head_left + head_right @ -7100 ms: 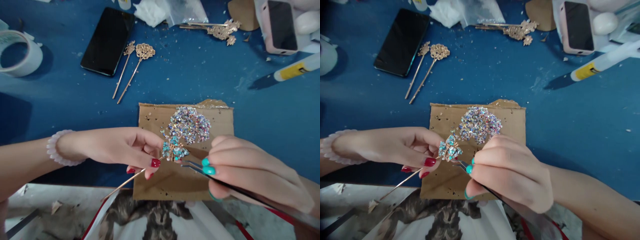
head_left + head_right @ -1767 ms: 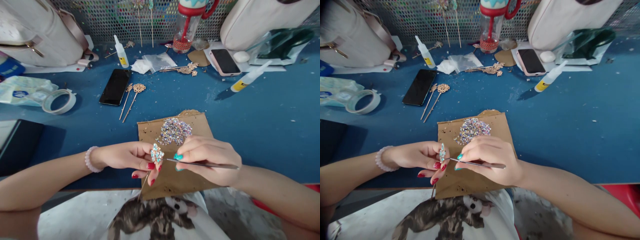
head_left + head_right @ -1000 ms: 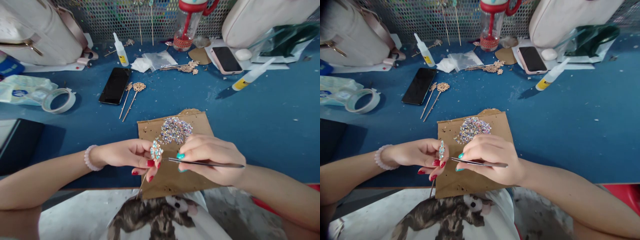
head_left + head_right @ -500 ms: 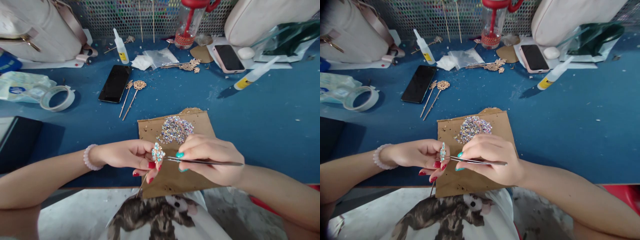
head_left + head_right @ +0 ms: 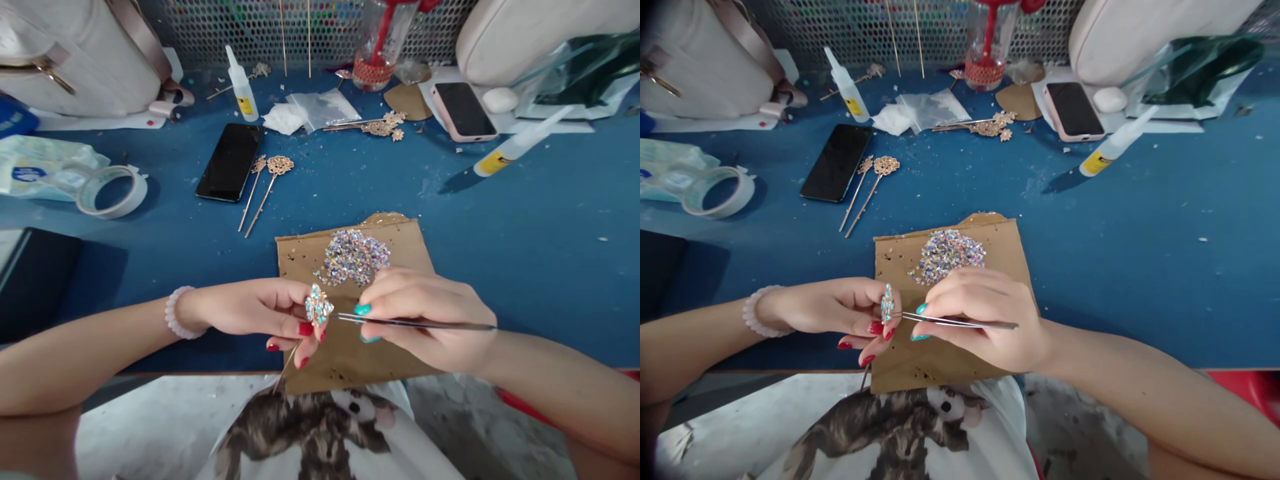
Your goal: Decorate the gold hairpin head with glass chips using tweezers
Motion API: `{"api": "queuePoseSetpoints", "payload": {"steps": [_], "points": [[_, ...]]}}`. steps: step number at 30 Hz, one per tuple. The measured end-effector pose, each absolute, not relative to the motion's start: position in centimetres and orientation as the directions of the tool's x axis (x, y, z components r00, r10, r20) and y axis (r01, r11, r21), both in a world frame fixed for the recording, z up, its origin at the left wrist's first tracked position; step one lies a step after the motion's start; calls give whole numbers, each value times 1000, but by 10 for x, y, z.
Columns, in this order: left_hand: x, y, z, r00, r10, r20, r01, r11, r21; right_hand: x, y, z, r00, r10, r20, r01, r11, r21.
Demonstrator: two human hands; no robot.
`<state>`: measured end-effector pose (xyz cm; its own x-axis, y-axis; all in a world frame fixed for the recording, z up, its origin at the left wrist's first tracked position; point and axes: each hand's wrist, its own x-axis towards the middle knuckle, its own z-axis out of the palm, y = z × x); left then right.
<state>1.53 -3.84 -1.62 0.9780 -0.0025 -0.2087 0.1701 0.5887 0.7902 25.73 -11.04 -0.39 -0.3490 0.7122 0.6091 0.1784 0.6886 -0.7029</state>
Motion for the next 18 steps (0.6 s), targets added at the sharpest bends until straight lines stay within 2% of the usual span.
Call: {"api": "queuePoseSetpoints", "payload": {"steps": [18], "points": [[17, -40, -13, 966, 9, -257, 213, 532, 819, 258, -110, -6, -397, 684, 611, 172, 710, -683]]}}
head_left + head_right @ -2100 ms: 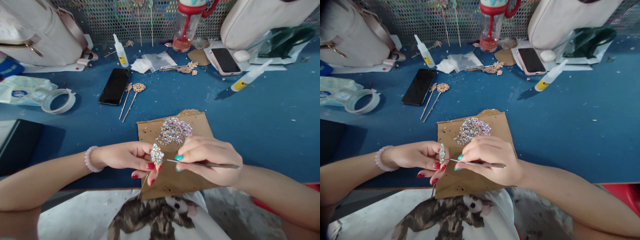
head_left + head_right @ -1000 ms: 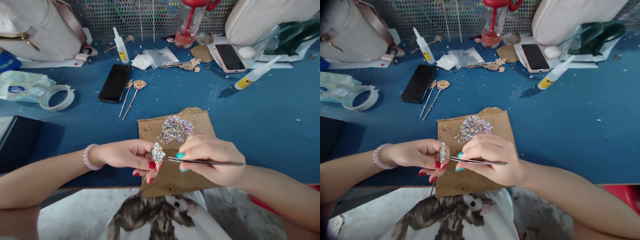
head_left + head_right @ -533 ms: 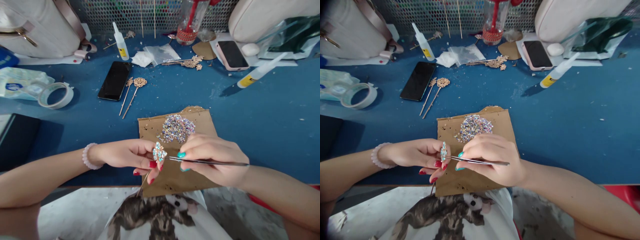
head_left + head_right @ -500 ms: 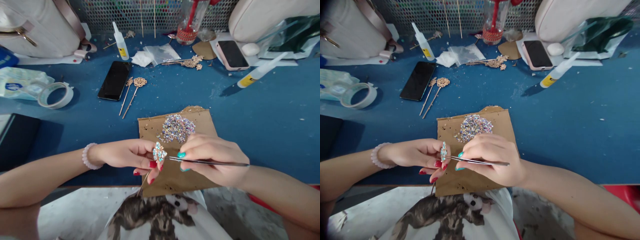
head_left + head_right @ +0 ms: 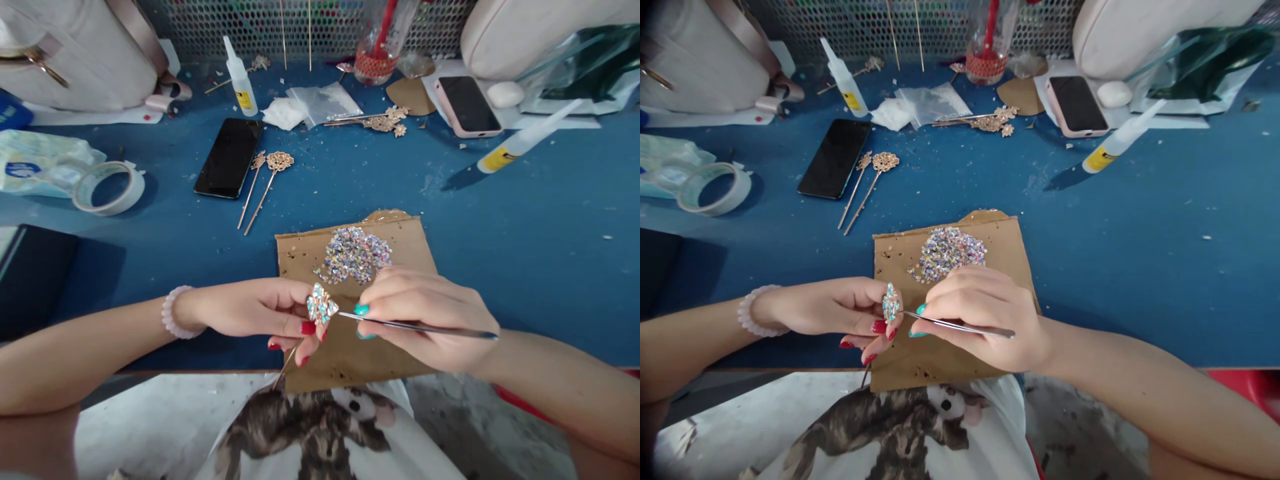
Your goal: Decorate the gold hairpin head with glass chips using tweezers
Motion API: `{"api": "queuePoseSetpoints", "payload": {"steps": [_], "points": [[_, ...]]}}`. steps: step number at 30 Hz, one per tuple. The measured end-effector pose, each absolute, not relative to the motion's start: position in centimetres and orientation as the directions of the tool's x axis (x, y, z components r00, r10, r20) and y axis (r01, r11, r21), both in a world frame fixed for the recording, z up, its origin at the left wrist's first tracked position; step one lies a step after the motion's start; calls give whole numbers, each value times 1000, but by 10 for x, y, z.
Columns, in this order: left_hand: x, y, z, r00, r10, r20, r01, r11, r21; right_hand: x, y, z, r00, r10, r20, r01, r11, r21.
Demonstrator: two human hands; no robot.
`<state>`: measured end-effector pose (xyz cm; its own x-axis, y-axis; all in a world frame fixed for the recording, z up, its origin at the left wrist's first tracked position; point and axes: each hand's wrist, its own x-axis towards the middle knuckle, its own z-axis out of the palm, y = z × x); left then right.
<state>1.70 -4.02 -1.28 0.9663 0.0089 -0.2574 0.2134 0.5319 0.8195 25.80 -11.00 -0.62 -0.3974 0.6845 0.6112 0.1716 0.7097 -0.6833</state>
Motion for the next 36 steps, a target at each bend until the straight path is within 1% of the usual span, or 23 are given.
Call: {"api": "queuePoseSetpoints", "payload": {"steps": [9, 24, 30, 36], "points": [[17, -38, -12, 966, 11, -257, 213, 526, 823, 261, -108, -4, -384, 689, 615, 216, 714, -666], [18, -38, -13, 967, 8, -255, 216, 509, 833, 262, -108, -3, -403, 696, 594, 220, 704, -676], [19, -38, -10, 962, 13, -272, 229, 499, 836, 261, -109, -4, -384, 699, 603, 243, 707, -664], [15, -37, -12, 958, 26, -286, 234, 507, 830, 259, -107, -5, -365, 703, 611, 231, 704, -672]]}}
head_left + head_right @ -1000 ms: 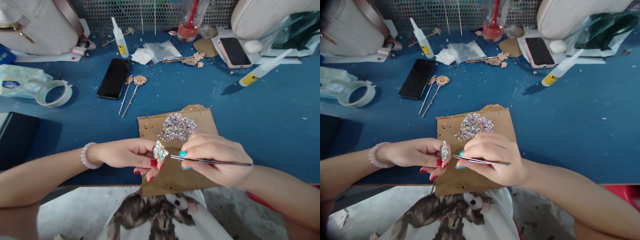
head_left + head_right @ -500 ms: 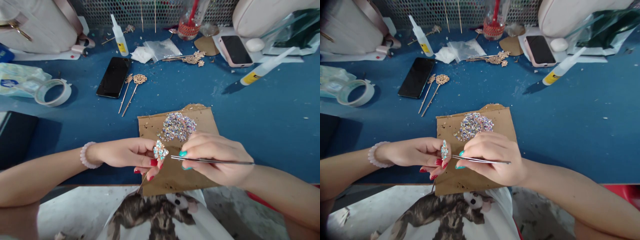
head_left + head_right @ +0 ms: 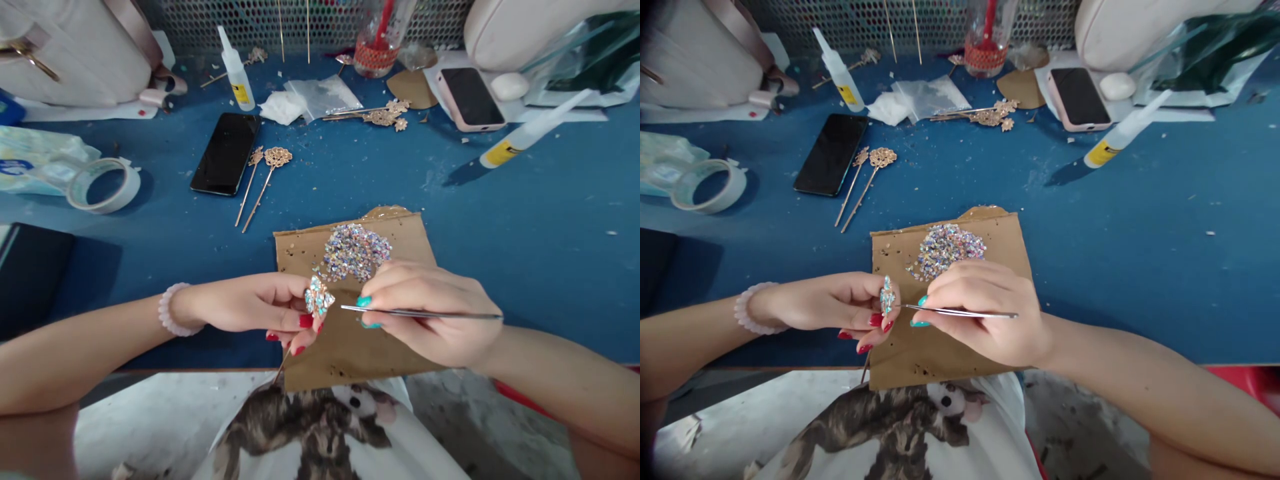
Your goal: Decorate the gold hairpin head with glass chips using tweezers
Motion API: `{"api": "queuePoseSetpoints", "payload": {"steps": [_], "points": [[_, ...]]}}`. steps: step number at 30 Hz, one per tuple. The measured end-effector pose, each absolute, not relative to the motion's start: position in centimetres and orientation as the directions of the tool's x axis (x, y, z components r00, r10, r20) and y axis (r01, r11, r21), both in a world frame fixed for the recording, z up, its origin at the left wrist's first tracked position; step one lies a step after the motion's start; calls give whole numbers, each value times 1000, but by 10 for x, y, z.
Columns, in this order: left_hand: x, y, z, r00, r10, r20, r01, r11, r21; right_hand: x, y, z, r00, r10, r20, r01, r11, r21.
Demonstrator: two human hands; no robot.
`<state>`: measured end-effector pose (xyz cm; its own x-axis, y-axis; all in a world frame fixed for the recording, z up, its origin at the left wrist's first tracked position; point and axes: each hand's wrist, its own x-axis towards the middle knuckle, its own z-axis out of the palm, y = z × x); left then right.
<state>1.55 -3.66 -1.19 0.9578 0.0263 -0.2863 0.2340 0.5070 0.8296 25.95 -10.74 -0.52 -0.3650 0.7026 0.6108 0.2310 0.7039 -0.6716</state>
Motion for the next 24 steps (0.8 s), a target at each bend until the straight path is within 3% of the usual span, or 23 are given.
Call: {"api": "queuePoseSetpoints", "payload": {"steps": [24], "points": [[15, -37, -12, 945, 67, -321, 251, 483, 839, 260, -108, -4, -389, 701, 598, 221, 702, -677]]}}
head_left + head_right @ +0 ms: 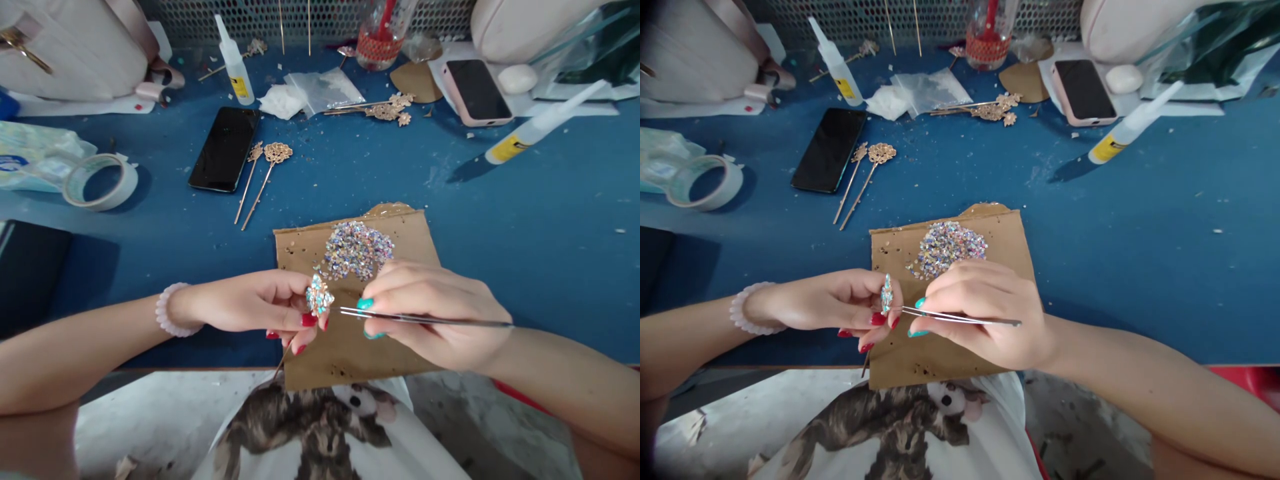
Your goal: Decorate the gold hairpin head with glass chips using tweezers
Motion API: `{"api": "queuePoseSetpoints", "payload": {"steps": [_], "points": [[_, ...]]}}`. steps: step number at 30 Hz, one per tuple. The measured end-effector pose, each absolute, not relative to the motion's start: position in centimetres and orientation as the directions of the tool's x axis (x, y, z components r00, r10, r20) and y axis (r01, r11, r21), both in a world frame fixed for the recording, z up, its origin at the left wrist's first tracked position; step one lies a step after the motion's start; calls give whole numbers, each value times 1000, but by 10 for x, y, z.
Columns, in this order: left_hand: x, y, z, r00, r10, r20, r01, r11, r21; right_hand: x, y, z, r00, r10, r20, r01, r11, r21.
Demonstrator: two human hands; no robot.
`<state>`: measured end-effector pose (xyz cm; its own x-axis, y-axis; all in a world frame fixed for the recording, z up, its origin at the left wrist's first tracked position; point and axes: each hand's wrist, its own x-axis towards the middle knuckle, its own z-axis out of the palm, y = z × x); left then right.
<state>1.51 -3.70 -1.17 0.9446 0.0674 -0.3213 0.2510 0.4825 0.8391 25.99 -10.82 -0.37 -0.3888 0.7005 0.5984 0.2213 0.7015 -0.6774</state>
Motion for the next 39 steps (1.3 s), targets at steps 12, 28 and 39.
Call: {"api": "queuePoseSetpoints", "payload": {"steps": [12, 28, 39], "points": [[18, -40, -10, 940, 70, -335, 258, 498, 828, 262, -109, -3, -403, 710, 577, 250, 692, -677], [17, -41, -11, 940, 85, -331, 246, 504, 828, 262, -107, -2, -398, 706, 586, 248, 698, -672], [18, -41, -9, 941, 66, -333, 255, 510, 821, 261, -107, -2, -410, 702, 582, 237, 698, -676]]}}
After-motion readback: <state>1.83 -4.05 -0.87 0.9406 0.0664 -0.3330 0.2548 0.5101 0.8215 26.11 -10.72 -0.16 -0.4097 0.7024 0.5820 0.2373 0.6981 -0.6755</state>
